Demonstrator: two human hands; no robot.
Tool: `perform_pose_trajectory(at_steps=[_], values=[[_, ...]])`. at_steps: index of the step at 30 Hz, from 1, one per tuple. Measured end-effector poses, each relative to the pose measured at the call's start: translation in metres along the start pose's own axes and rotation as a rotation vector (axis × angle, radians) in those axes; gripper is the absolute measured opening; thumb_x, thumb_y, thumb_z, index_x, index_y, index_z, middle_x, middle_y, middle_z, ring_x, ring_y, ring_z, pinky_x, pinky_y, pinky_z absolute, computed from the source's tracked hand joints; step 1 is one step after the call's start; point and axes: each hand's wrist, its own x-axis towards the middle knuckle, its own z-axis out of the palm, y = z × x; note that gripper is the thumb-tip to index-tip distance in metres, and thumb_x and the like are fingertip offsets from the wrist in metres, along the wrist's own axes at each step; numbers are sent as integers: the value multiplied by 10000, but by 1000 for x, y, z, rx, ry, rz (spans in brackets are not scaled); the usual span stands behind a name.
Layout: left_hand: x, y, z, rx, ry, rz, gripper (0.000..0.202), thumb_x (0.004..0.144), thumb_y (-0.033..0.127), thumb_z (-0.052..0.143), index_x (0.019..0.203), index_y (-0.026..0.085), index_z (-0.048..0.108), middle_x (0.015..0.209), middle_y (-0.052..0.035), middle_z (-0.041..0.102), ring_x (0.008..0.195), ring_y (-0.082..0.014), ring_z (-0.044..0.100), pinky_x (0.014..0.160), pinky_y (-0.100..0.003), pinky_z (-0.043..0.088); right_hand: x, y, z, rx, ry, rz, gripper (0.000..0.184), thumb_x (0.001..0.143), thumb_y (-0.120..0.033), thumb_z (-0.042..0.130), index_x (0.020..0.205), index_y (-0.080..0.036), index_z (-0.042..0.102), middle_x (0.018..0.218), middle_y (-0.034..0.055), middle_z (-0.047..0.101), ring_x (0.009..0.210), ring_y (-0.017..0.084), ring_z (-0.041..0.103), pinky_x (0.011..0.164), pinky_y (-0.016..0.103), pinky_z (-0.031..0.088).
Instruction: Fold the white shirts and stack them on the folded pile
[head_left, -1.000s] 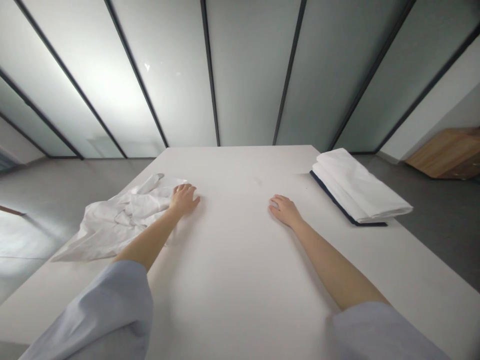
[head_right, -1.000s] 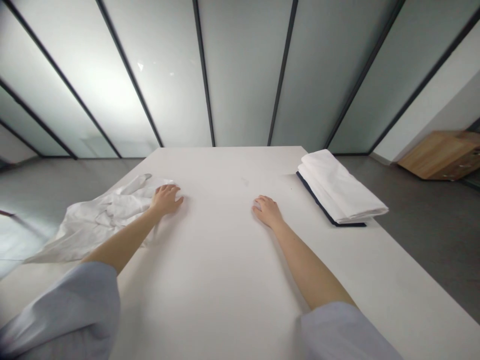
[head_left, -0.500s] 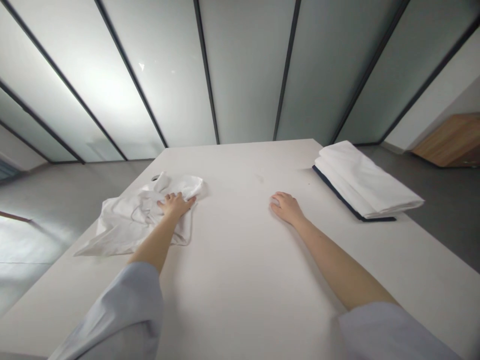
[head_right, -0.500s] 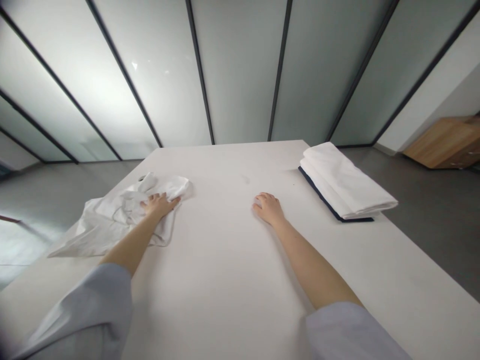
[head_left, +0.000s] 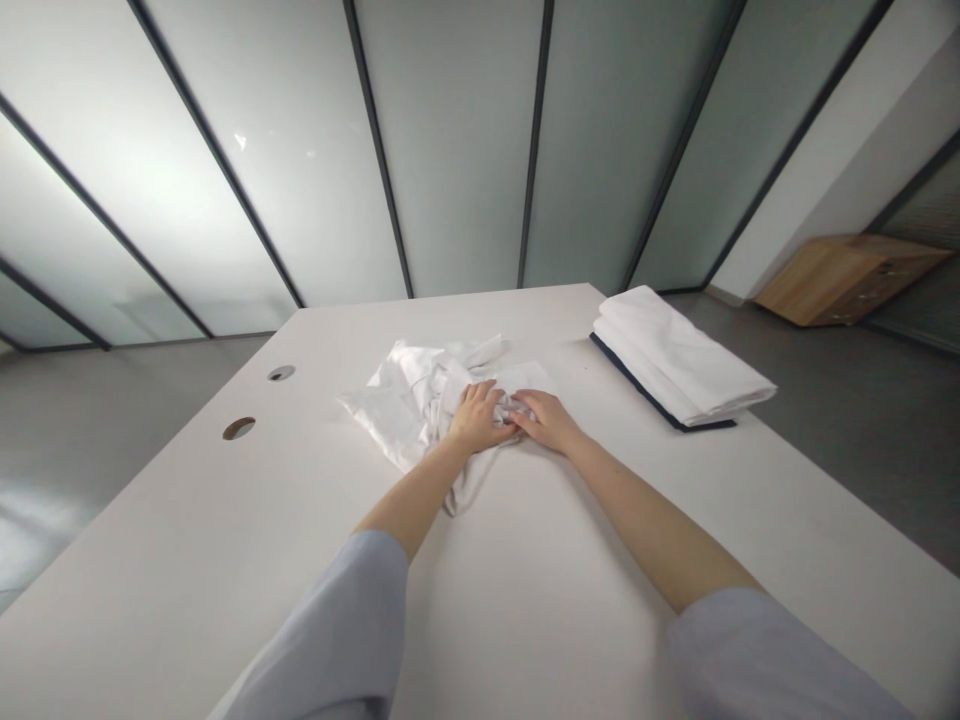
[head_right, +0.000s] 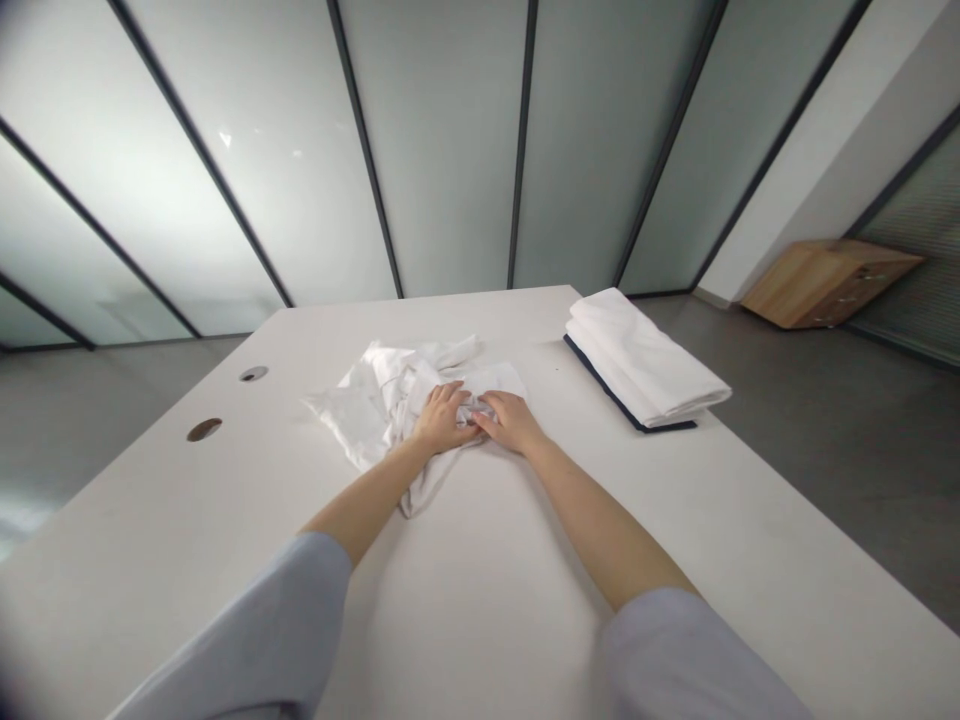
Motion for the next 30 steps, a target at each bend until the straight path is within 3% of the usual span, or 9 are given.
perform_pose_trajectory(at_steps=[4, 10, 15, 19, 23, 27, 30], values=[[-5, -8, -6, 19, -46, 11, 697, 750, 618, 629, 1286, 183, 540, 1426, -148, 462, 1326, -303, 401, 1131, -450, 267, 1, -1, 2, -23, -94, 65, 474, 907, -454, 495, 1255, -147, 590, 1304, 133, 607, 1213, 239, 549, 1045, 354, 394], [-23, -59, -32, 118, -170, -143, 868, 774, 616, 592, 1467, 166, 325, 1549, -151, 296, 1429, -320, 254, 1148, -447, 246, 1, 1, 6, -168, -159, 152, 518, 953, -454, 422, 1361, -141, 486, 1431, 156, 489, 1344, 271, 419, 1075, 415, 355], [-42, -90, -52, 217, -146, -243, 811, 787, 605, 578, 1447, 180, 373, 1541, -147, 320, 1434, -320, 247, 1166, -458, 200, 3, 3, 10, -255, -141, 292, 489, 948, -477, 432, 1325, -176, 518, 1454, 165, 458, 1353, 296, 403, 1071, 463, 345], [-48, -90, -57, 284, -82, -377, 787, 774, 701, 533, 1363, 181, 489, 1513, -168, 361, 1414, -378, 259, 1144, -561, 175, 4, -2, 7, -282, -121, 329, 456, 949, -454, 435, 1273, -157, 554, 1438, 175, 471, 1344, 288, 410, 1055, 440, 353], [-48, -87, -56, 227, -120, -424, 704, 824, 656, 498, 1355, 193, 500, 1455, -149, 451, 1325, -341, 416, 1077, -488, 333, 3, -8, 1, -316, -108, 313, 392, 936, -461, 453, 1157, -183, 620, 1324, 144, 574, 1218, 286, 515, 957, 412, 416], [-51, -85, -57, 228, -135, -428, 529, 895, 524, 456, 1310, 207, 540, 1385, -107, 535, 1273, -300, 476, 1051, -441, 368, 2, -12, -9, -355, -79, 323, 410, 922, -509, 461, 1069, -186, 666, 1184, 143, 649, 1118, 302, 562, 893, 403, 424], [-53, -85, -61, 229, -147, -433, 521, 899, 533, 448, 1290, 207, 559, 1329, -110, 575, 1238, -318, 498, 1023, -458, 385, 4, -13, -18, -284, -57, 357, 459, 966, -499, 354, 1106, -198, 670, 1065, 113, 703, 1024, 264, 619, 863, 356, 421]])
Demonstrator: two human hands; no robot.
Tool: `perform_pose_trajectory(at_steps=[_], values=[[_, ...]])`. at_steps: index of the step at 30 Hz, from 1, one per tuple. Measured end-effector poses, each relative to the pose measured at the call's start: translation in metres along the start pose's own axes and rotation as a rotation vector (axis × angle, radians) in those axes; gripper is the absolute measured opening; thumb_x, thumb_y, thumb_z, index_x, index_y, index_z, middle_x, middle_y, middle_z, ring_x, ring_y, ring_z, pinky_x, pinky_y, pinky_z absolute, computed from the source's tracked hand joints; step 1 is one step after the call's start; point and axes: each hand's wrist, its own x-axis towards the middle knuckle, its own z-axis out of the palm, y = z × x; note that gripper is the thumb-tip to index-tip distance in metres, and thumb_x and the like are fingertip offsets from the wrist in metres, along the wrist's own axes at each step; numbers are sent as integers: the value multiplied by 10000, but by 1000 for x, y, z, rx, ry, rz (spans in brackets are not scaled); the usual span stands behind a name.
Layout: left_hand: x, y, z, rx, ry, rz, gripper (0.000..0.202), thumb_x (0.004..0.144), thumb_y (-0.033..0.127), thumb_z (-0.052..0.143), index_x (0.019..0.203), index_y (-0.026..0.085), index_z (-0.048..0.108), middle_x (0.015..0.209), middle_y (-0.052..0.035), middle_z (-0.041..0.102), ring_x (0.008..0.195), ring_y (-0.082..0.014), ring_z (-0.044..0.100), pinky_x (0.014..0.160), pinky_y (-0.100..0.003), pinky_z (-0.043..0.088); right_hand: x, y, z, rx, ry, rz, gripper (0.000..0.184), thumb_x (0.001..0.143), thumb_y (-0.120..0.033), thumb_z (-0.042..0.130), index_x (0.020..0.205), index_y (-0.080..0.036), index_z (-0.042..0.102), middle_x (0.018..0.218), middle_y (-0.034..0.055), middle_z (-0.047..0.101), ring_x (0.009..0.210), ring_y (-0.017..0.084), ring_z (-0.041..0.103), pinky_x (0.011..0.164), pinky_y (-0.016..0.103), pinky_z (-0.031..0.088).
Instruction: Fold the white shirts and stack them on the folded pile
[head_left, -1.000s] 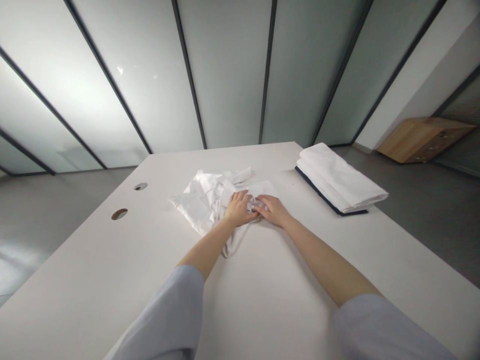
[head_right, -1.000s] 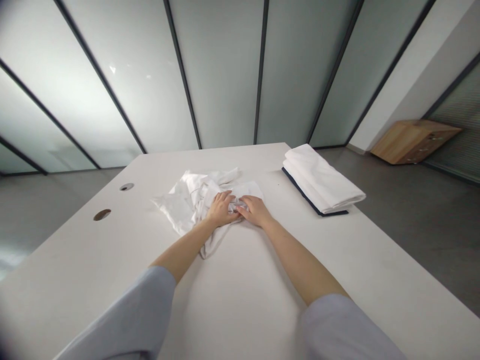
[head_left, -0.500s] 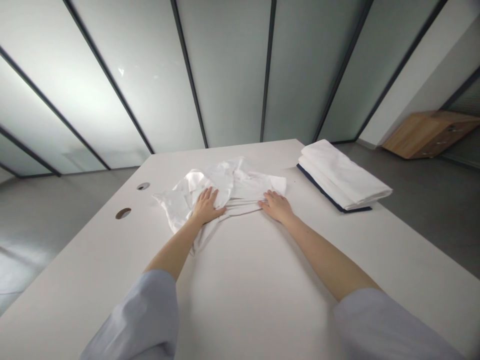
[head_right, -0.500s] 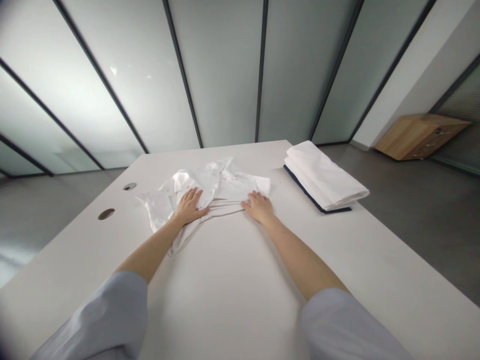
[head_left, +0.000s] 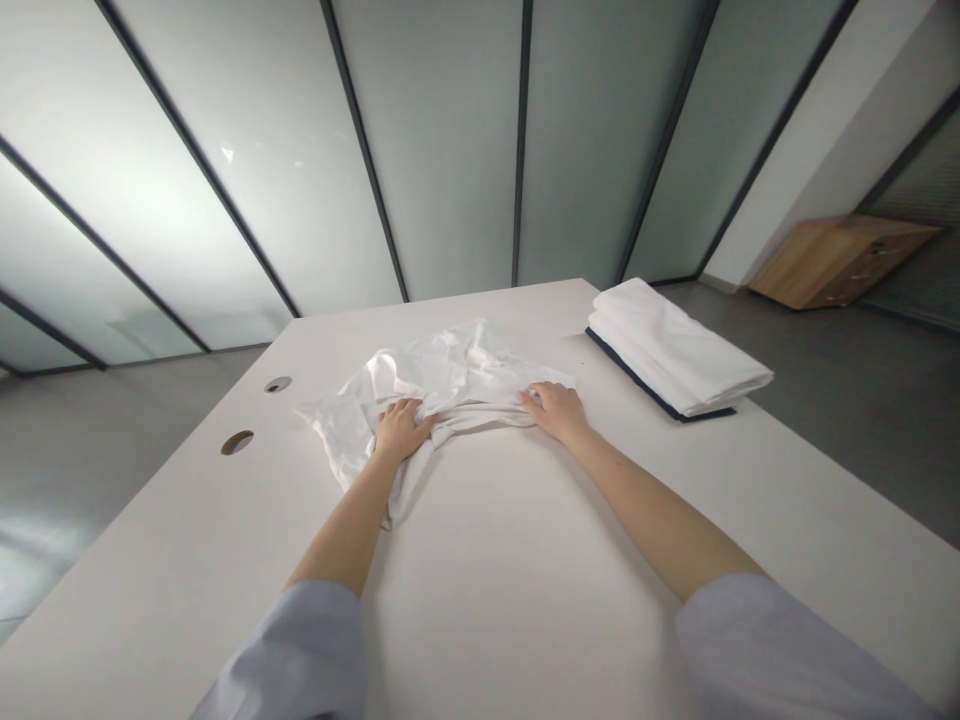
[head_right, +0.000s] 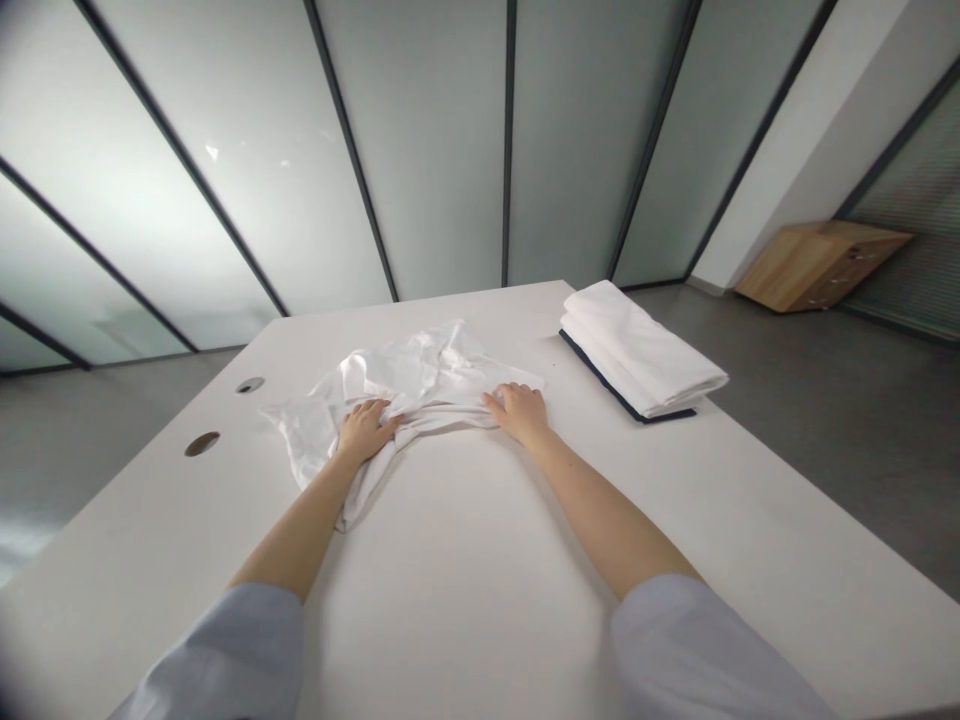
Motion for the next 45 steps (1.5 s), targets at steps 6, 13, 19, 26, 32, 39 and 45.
perform_pose_trajectory(at_steps=[6, 13, 19, 26, 32, 39, 45], values=[[3, -10, -3, -114, -23, 138, 512, 911, 564, 416, 1248, 228, 604, 1250, -90, 609, 1178, -274, 541, 1026, -419, 383, 3, 6, 2, 32, -26, -55, 353, 947, -366, 411, 973, -212, 727, 928, 78, 732, 931, 227, 651, 819, 299, 424], [6, -9, 2, -179, -8, 54, 451, 961, 467, 341, 1188, 237, 655, 1207, -77, 644, 1174, -254, 554, 1005, -404, 399, 4, 10, 22, 32, -47, -189, 502, 885, -355, 536, 1332, -127, 500, 1387, 162, 519, 1260, 267, 478, 991, 356, 382], [7, -5, 4, -104, 12, -14, 472, 949, 497, 366, 1229, 224, 631, 1286, -94, 612, 1213, -281, 532, 1043, -438, 360, -4, -7, 1, -16, -78, -109, 415, 907, -474, 496, 1174, -181, 618, 1062, 120, 706, 1001, 259, 633, 831, 321, 431], [7, -7, 6, -82, -16, -63, 488, 953, 507, 343, 1286, 240, 580, 1371, -93, 562, 1289, -284, 476, 1112, -509, 260, -4, -6, 10, 115, -92, -270, 381, 968, -422, 413, 1160, -196, 653, 1164, 100, 683, 1090, 221, 618, 897, 306, 429], [7, -7, 3, -96, -40, -95, 517, 948, 521, 335, 1323, 234, 547, 1420, -91, 518, 1334, -286, 430, 1128, -539, 225, -2, -4, 22, 22, -143, -145, 497, 989, -457, 345, 1366, -168, 490, 1455, 134, 468, 1351, 250, 407, 1062, 381, 327], [11, -16, 0, -107, -80, -153, 553, 938, 539, 334, 1350, 221, 521, 1445, -101, 488, 1357, -295, 398, 1138, -564, 180, 1, 5, -1, -103, -110, 81, 477, 980, -512, 309, 1143, -172, 601, 1086, 139, 699, 1058, 258, 620, 916, 388, 374], [7, -18, 1, -66, -58, -48, 643, 895, 607, 386, 1366, 185, 501, 1430, -122, 496, 1332, -292, 424, 1125, -473, 257, 1, 5, -2, -172, -47, 40, 375, 938, -454, 436, 1051, -173, 656, 1108, 135, 671, 1022, 265, 597, 869, 368, 375]])
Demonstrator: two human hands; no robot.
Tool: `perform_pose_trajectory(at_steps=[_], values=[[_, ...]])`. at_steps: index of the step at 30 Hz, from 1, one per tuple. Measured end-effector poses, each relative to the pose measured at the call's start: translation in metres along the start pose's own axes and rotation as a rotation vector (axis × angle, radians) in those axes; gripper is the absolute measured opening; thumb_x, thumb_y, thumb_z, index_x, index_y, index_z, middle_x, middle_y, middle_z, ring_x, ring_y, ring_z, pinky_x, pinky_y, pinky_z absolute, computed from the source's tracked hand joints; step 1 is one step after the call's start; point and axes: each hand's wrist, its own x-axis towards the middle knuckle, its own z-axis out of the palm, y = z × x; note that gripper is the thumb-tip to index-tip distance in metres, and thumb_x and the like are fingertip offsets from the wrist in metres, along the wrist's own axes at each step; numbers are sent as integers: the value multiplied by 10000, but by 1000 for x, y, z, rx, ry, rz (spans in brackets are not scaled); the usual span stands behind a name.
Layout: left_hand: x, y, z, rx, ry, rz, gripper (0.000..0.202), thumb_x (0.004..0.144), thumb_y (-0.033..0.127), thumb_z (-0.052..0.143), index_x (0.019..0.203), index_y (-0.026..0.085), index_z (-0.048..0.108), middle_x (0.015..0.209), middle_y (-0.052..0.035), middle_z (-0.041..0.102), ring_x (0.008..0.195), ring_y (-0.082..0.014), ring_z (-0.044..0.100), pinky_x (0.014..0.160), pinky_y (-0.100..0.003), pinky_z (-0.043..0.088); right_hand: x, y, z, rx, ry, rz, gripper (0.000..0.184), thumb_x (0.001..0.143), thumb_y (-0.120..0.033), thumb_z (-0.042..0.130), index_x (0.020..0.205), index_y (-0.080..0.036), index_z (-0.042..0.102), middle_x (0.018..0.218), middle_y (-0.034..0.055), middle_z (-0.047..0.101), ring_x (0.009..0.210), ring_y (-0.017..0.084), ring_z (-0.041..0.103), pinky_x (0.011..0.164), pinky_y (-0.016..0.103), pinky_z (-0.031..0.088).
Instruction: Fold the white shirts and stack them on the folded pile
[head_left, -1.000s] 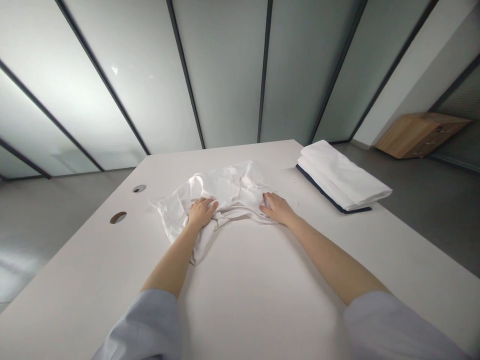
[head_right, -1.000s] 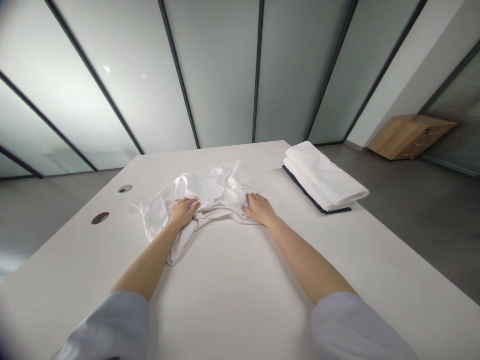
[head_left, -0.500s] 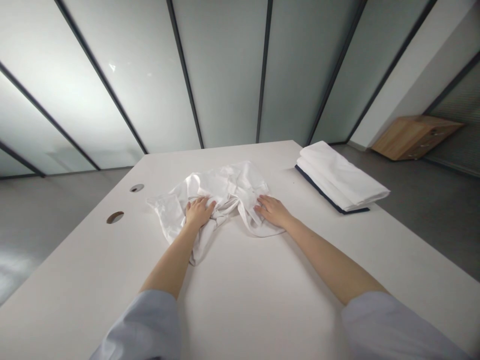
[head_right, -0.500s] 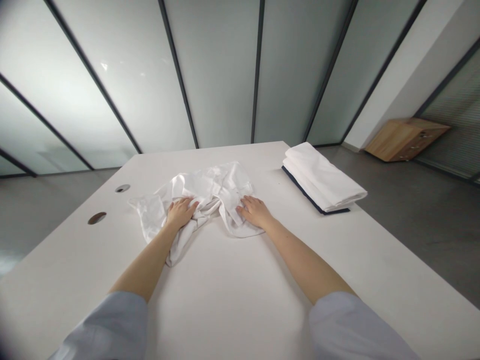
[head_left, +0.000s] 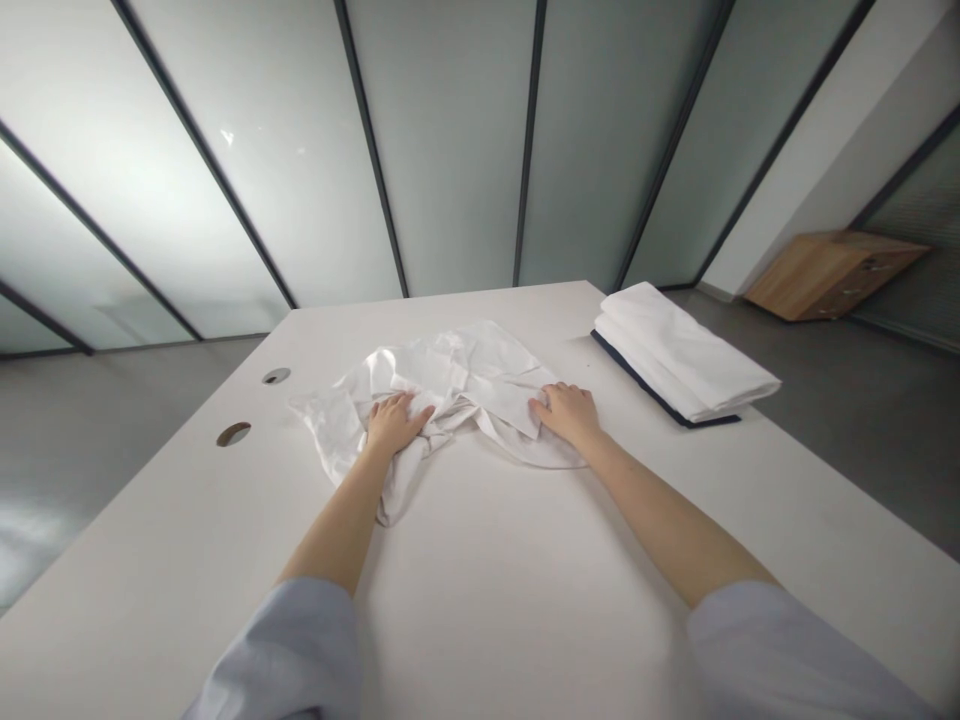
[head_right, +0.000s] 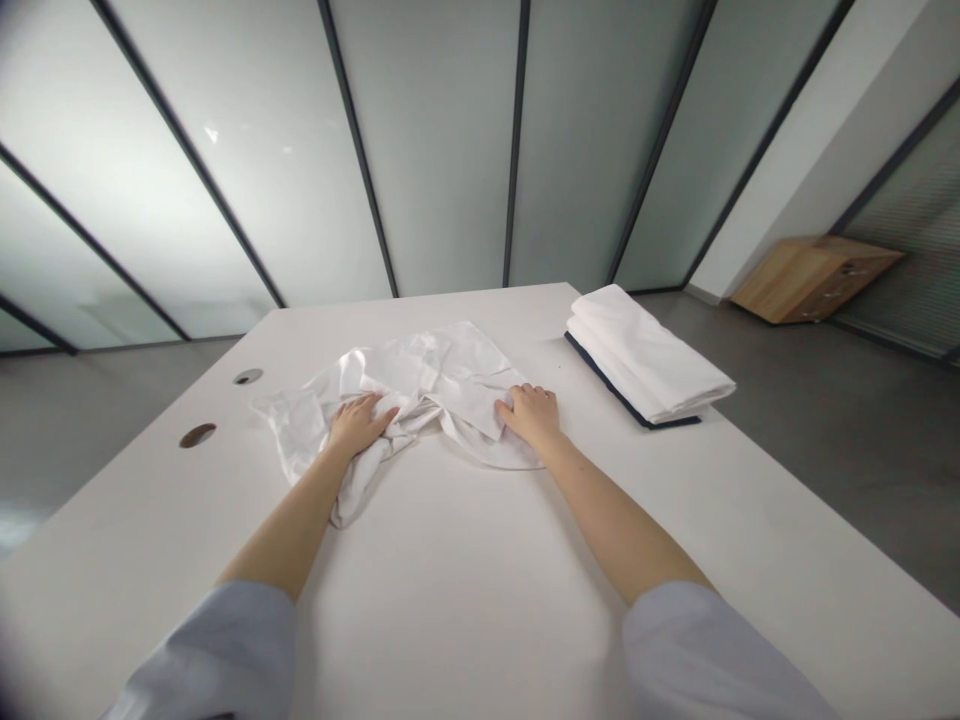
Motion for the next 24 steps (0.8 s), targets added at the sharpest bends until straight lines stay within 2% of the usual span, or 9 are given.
perform_pose_trajectory(at_steps=[3, 6, 8, 11, 14, 17, 21, 24], values=[[-4, 12, -9, 78, 35, 35, 699, 811, 650, 507, 1358, 215, 508, 1413, -128, 497, 1296, -321, 445, 1078, -447, 321, 0, 1, 3, 9, 5, -44, 317, 895, -428, 515, 986, -177, 685, 1096, 134, 656, 1046, 269, 569, 888, 364, 370], [-8, 29, -23, 158, 67, -11, 704, 757, 655, 568, 1296, 202, 547, 1323, -160, 549, 1237, -346, 483, 997, -447, 390, 2, 3, 4, 60, 9, -141, 236, 854, -375, 568, 917, -182, 687, 1146, 117, 638, 1090, 254, 547, 908, 336, 371], [-9, 38, -29, 148, -6, -51, 671, 772, 673, 527, 1236, 191, 577, 1225, -169, 611, 1170, -344, 539, 930, -437, 432, 2, 1, 2, 95, -26, -220, 205, 851, -343, 559, 886, -178, 676, 1091, 102, 659, 1019, 226, 581, 866, 305, 391], [-8, 42, -28, 58, -176, -84, 688, 831, 733, 341, 1151, 192, 621, 1123, -172, 671, 1077, -337, 611, 875, -431, 460, -1, -8, -5, 112, -78, -297, 221, 860, -358, 536, 826, -182, 666, 924, 87, 693, 865, 209, 620, 779, 292, 409], [2, 35, -20, 18, -194, -58, 708, 878, 707, 225, 1132, 198, 647, 1099, -176, 688, 1065, -328, 630, 892, -436, 457, -10, -24, -12, 167, -119, -371, 243, 865, -391, 536, 812, -196, 671, 863, 78, 707, 823, 210, 632, 759, 288, 410], [23, 34, -18, 40, -184, 9, 643, 891, 673, 271, 1169, 232, 647, 1087, -156, 702, 1077, -328, 633, 925, -454, 439, -22, -43, -18, 299, -184, -493, 235, 861, -391, 547, 899, -207, 689, 878, 64, 721, 805, 201, 638, 751, 279, 416], [51, 55, -23, 89, -310, -54, 763, 838, 755, 256, 1152, 195, 667, 1159, -195, 678, 1139, -393, 591, 983, -536, 375, -40, -63, -24, 504, -270, -704, 254, 872, -349, 532, 1003, -222, 708, 893, 43, 731, 806, 190, 640, 769, 278, 433], [52, 76, -17, 161, -355, -41, 897, 723, 833, 382, 1236, 134, 613, 1245, -245, 617, 1208, -440, 523, 1035, -605, 279, -45, -67, -21, 598, -232, -804, 281, 907, -325, 476, 1013, -220, 714, 910, 39, 733, 833, 185, 638, 824, 292, 439]])
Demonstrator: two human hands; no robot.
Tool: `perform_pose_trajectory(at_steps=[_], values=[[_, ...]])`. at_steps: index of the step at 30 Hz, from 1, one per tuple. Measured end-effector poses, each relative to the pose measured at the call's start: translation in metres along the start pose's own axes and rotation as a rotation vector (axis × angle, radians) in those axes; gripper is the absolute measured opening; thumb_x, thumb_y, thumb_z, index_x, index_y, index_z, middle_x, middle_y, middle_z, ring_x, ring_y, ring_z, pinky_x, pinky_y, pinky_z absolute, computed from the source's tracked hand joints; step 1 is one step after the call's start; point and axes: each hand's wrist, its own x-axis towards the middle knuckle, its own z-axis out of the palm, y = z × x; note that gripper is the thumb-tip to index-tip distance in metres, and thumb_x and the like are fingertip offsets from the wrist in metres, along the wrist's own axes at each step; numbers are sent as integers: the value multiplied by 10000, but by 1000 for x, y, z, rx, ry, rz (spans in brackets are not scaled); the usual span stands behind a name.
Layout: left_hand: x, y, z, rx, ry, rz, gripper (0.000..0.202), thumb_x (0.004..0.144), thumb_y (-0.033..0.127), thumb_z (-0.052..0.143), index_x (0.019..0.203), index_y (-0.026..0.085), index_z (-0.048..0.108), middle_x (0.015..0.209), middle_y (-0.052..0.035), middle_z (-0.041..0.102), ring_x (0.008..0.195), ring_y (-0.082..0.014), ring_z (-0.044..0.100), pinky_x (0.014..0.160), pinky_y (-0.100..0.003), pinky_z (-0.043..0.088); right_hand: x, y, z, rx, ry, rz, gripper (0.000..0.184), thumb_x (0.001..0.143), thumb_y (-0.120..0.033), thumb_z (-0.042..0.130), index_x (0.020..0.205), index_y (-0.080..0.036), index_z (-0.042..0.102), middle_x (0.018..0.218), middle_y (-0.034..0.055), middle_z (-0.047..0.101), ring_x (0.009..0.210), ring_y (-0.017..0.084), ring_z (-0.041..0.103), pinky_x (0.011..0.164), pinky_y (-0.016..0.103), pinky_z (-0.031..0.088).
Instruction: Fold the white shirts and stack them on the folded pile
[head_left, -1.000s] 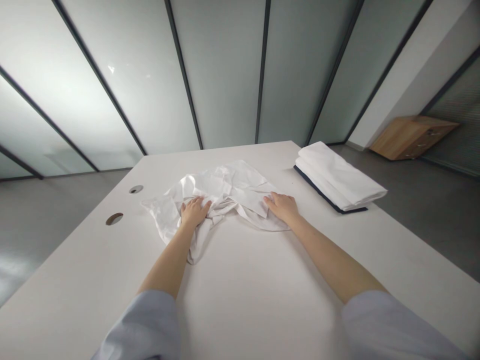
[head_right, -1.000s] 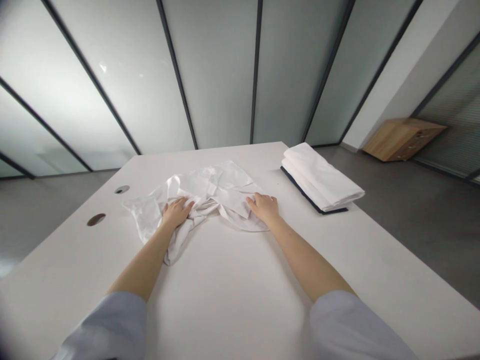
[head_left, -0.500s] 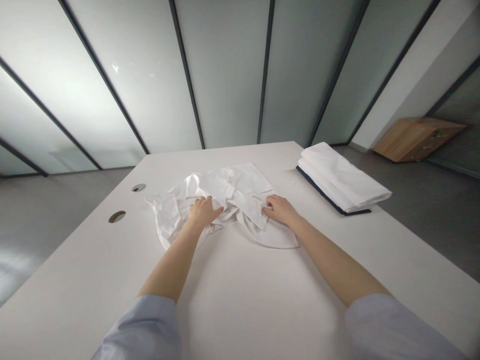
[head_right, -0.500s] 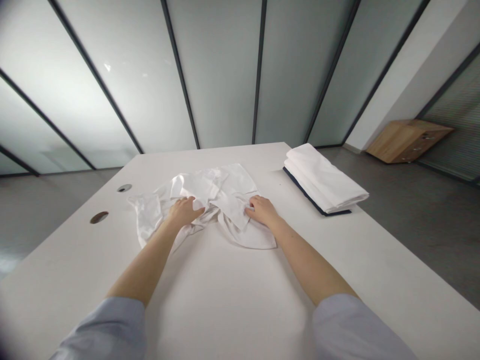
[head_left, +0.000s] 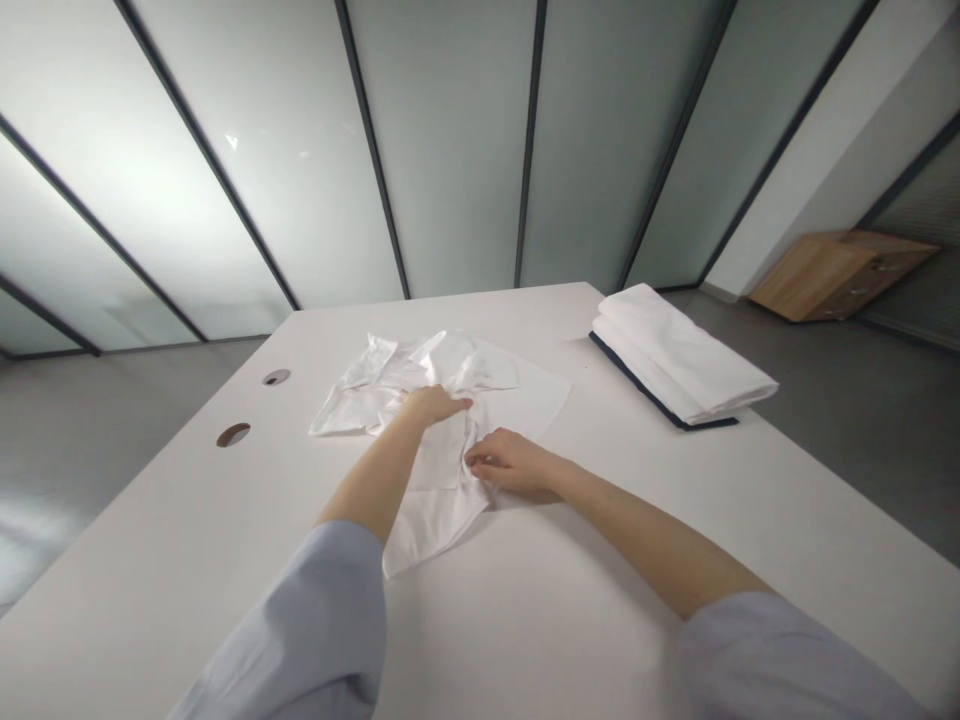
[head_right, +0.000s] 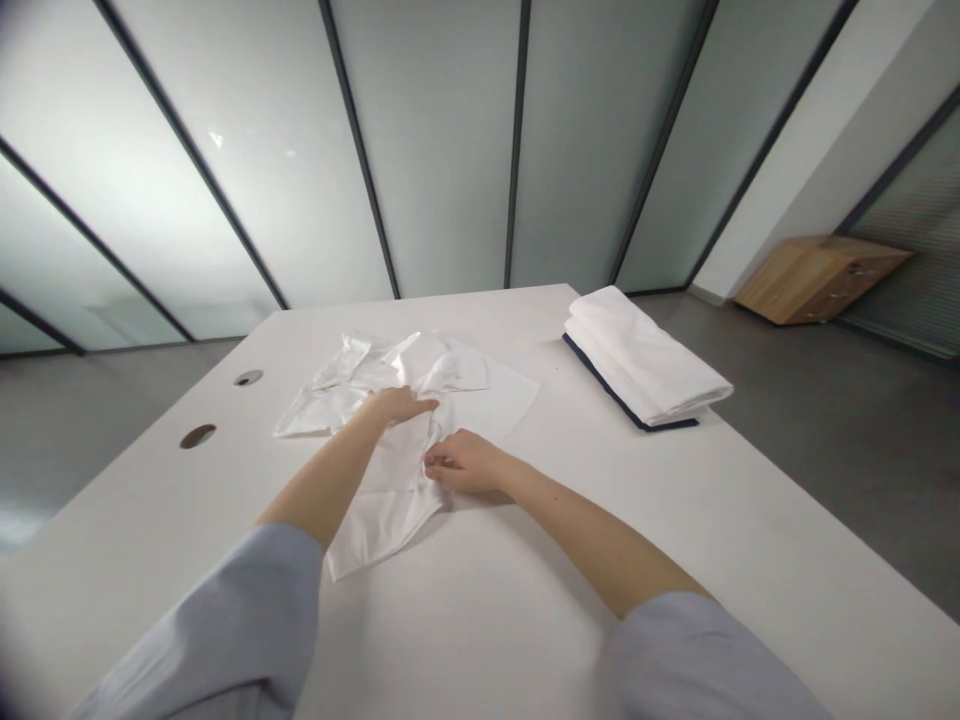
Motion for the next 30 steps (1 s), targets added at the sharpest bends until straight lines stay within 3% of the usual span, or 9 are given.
perform_pose_trajectory(at_steps=[3, 7, 10, 13, 16, 19, 22, 25, 30], values=[[-8, 12, 20, 54, 112, 201, 942, 695, 811, 476, 1333, 120, 519, 1367, -245, 521, 1316, -410, 416, 1082, -580, 222, -1, 17, 0, -79, 233, 90, 300, 925, -303, 432, 955, -200, 713, 923, 65, 728, 890, 203, 629, 889, 329, 430], [-20, 8, 47, -26, 238, 462, 870, 746, 748, 518, 1410, 193, 433, 1508, -153, 382, 1403, -319, 309, 1136, -472, 203, -7, 58, -7, -236, 499, 404, 297, 915, -274, 435, 1071, -182, 670, 1110, 111, 683, 1076, 244, 574, 969, 379, 394], [-27, 2, 54, -95, 361, 499, 779, 763, 704, 555, 1357, 204, 494, 1456, -123, 454, 1368, -305, 355, 1141, -444, 225, -11, 81, -9, -325, 447, 607, 399, 884, -347, 514, 1235, -174, 588, 1325, 137, 567, 1239, 282, 478, 1016, 413, 357], [-31, -1, 53, -126, 477, 421, 749, 724, 714, 601, 1280, 214, 562, 1390, -127, 501, 1321, -320, 391, 1121, -450, 266, -14, 88, -8, -354, 335, 681, 503, 879, -458, 531, 1316, -210, 521, 1366, 132, 531, 1256, 291, 466, 1010, 424, 358], [-35, -2, 51, -135, 480, 347, 715, 727, 699, 614, 1285, 254, 567, 1358, -110, 512, 1265, -333, 427, 1072, -464, 327, -15, 87, -8, -388, 326, 715, 557, 858, -529, 549, 1315, -211, 516, 1324, 144, 560, 1206, 308, 499, 974, 423, 375], [-38, -1, 49, -121, 448, 399, 679, 799, 633, 579, 1370, 273, 498, 1321, -100, 520, 1211, -311, 460, 1027, -446, 367, -14, 82, -13, -403, 365, 767, 528, 844, -516, 574, 1262, -193, 559, 1234, 147, 616, 1136, 309, 540, 936, 409, 391], [-44, 5, 47, -73, 449, 464, 659, 845, 554, 554, 1430, 277, 427, 1270, -105, 534, 1176, -293, 477, 994, -424, 389, -10, 72, -17, -336, 385, 696, 354, 869, -350, 557, 1175, -182, 616, 1067, 118, 685, 1031, 260, 595, 902, 363, 408], [-48, 16, 47, -55, 428, 505, 645, 850, 500, 555, 1434, 257, 424, 1196, -114, 582, 1137, -283, 515, 975, -406, 406, -3, 57, -15, -129, 358, 488, 303, 870, -225, 504, 1140, -184, 637, 908, 64, 708, 861, 195, 634, 821, 301, 445], [-41, 23, 48, -321, 285, 416, 344, 904, 334, 408, 1077, 234, 688, 990, -65, 708, 1007, -245, 620, 939, -384, 442, -2, 45, -9, 105, 403, 265, 330, 862, -297, 511, 1152, -199, 635, 1040, 64, 708, 946, 197, 646, 801, 287, 479]])
